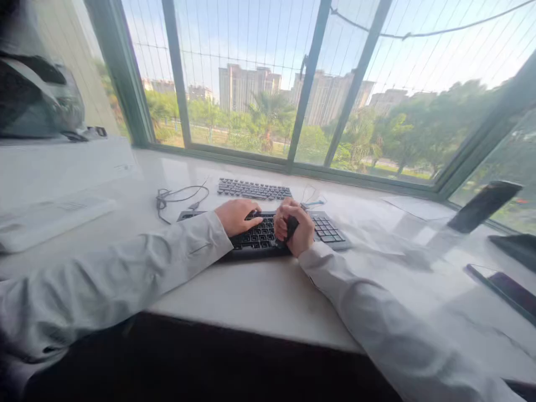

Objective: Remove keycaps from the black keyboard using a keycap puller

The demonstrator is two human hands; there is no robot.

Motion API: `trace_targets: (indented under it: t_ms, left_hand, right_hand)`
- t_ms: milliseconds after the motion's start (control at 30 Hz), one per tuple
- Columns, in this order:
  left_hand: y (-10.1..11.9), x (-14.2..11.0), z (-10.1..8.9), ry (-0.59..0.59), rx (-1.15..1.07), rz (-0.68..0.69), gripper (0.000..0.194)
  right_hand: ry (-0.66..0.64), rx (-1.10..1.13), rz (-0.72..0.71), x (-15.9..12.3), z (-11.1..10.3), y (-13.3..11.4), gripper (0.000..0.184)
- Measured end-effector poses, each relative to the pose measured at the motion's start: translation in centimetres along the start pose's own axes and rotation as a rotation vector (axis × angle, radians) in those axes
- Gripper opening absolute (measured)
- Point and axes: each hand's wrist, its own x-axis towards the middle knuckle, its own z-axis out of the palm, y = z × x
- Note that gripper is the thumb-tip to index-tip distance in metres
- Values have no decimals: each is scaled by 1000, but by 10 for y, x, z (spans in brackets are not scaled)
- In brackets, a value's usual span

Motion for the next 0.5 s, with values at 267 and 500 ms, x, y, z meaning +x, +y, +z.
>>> trace_targets:
  t_ms: [267, 500]
  left_hand:
    - [3, 1, -1, 15, 2, -4, 38]
    - [3, 0, 0, 22, -3, -10, 37]
  right_hand:
    - [56, -42, 19, -1, 3, -4, 13]
    - [84, 16, 19, 1, 3, -4, 8]
